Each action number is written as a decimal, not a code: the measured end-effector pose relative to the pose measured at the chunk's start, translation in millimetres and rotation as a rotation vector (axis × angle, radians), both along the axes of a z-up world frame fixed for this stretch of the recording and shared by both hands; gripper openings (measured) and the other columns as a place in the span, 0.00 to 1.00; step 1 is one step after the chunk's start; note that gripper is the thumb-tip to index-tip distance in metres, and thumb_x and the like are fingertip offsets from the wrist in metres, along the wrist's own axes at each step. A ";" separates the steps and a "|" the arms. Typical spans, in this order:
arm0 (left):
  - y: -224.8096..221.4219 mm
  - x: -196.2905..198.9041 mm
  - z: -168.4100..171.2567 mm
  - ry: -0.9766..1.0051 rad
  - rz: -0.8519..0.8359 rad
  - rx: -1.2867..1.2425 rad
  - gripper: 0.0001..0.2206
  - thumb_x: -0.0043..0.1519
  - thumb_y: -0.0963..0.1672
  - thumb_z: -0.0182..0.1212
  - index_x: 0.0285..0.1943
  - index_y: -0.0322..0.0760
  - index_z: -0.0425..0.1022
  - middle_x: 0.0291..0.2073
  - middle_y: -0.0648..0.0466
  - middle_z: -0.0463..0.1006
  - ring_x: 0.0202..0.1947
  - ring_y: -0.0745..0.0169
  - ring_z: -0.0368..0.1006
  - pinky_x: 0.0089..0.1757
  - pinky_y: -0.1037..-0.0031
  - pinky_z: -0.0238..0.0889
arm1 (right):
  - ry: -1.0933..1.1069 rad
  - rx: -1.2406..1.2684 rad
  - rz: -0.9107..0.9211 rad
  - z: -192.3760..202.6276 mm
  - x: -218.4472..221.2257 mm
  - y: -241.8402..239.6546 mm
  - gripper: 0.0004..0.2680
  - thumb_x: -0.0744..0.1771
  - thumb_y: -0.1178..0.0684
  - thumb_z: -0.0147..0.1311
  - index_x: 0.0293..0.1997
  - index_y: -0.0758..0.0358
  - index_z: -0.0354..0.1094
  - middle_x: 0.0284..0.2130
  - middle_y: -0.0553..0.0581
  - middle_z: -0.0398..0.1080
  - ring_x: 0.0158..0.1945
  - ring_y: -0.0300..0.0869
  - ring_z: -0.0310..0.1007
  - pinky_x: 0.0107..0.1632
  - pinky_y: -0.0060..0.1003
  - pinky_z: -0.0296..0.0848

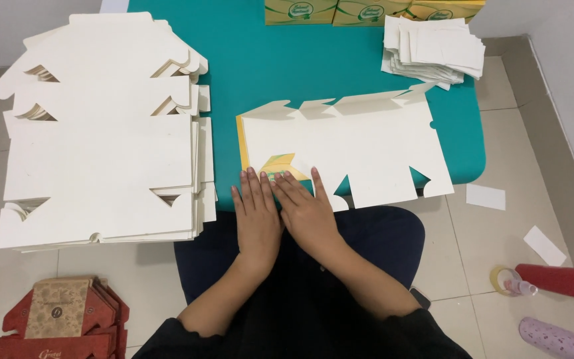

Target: Assembling cardboard snack boxes by folding templates and tucking flaps

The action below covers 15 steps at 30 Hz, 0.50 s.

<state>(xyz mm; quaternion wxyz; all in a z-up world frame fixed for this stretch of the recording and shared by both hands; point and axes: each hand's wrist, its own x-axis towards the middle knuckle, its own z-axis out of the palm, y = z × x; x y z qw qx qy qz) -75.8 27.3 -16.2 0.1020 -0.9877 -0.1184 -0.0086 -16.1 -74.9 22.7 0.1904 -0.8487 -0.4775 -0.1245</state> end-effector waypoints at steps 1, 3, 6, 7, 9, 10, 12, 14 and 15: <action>-0.5 0.0 2.1 0.002 -0.002 0.004 0.35 0.60 0.50 0.50 0.70 0.20 0.45 0.67 0.24 0.44 0.69 0.27 0.36 0.61 0.42 0.32 | 0.002 0.004 -0.002 7.4 -0.4 -5.4 0.15 0.64 0.59 0.47 0.57 0.63 0.64 0.54 0.58 0.67 0.61 0.46 0.62 0.67 0.59 0.41; -1.5 -1.0 6.0 -0.063 0.013 -0.013 0.49 0.45 0.55 0.67 0.70 0.24 0.47 0.66 0.25 0.47 0.68 0.26 0.40 0.61 0.41 0.34 | 0.130 -0.025 -0.066 22.0 -1.8 -16.2 0.14 0.64 0.61 0.47 0.55 0.63 0.67 0.53 0.58 0.69 0.59 0.45 0.65 0.67 0.55 0.43; -2.8 -1.0 11.6 -0.084 -0.018 -0.032 0.50 0.42 0.54 0.70 0.73 0.35 0.46 0.65 0.23 0.48 0.67 0.22 0.41 0.59 0.37 0.37 | 0.179 -0.056 -0.077 29.9 3.4 -27.6 0.13 0.64 0.61 0.47 0.54 0.62 0.67 0.53 0.58 0.69 0.59 0.44 0.65 0.68 0.53 0.42; -3.8 0.0 11.7 -0.082 -0.019 -0.034 0.50 0.42 0.54 0.70 0.73 0.35 0.46 0.65 0.23 0.48 0.67 0.22 0.41 0.59 0.37 0.37 | 0.181 -0.057 -0.078 27.9 3.6 -27.1 0.13 0.64 0.61 0.47 0.54 0.62 0.67 0.53 0.58 0.69 0.59 0.44 0.65 0.68 0.53 0.42; -6.7 2.4 11.4 -0.095 -0.017 -0.049 0.52 0.40 0.54 0.71 0.75 0.46 0.42 0.63 0.20 0.48 0.65 0.18 0.41 0.57 0.34 0.38 | 0.169 -0.056 -0.081 23.4 3.9 -27.4 0.13 0.64 0.61 0.47 0.55 0.62 0.67 0.52 0.58 0.69 0.59 0.44 0.65 0.67 0.55 0.42; -7.6 2.2 11.7 -0.094 -0.022 -0.053 0.52 0.40 0.54 0.71 0.75 0.46 0.42 0.63 0.20 0.48 0.65 0.18 0.41 0.57 0.34 0.38 | 0.170 -0.059 -0.087 24.3 3.4 -27.5 0.13 0.64 0.61 0.47 0.55 0.62 0.67 0.52 0.58 0.69 0.59 0.44 0.65 0.67 0.55 0.42; -8.9 3.3 12.8 -0.111 -0.013 -0.071 0.51 0.41 0.54 0.70 0.74 0.49 0.44 0.63 0.18 0.47 0.65 0.16 0.41 0.55 0.33 0.39 | 0.146 -0.020 -0.102 26.7 3.4 -27.4 0.13 0.64 0.61 0.48 0.54 0.62 0.67 0.52 0.57 0.70 0.59 0.43 0.65 0.68 0.57 0.36; -9.4 2.2 12.0 -0.124 -0.020 -0.094 0.50 0.42 0.53 0.70 0.74 0.47 0.44 0.63 0.18 0.46 0.65 0.16 0.39 0.58 0.35 0.35 | 0.127 -0.010 -0.116 19.7 -1.0 -27.7 0.13 0.64 0.59 0.48 0.55 0.62 0.66 0.53 0.57 0.69 0.60 0.43 0.64 0.68 0.58 0.34; -8.3 0.9 12.1 -0.136 -0.022 -0.115 0.49 0.43 0.53 0.69 0.74 0.45 0.45 0.63 0.18 0.46 0.66 0.17 0.37 0.60 0.37 0.31 | 0.108 0.003 -0.125 16.3 -3.4 -26.4 0.14 0.65 0.58 0.48 0.56 0.63 0.65 0.54 0.57 0.68 0.61 0.43 0.63 0.68 0.58 0.33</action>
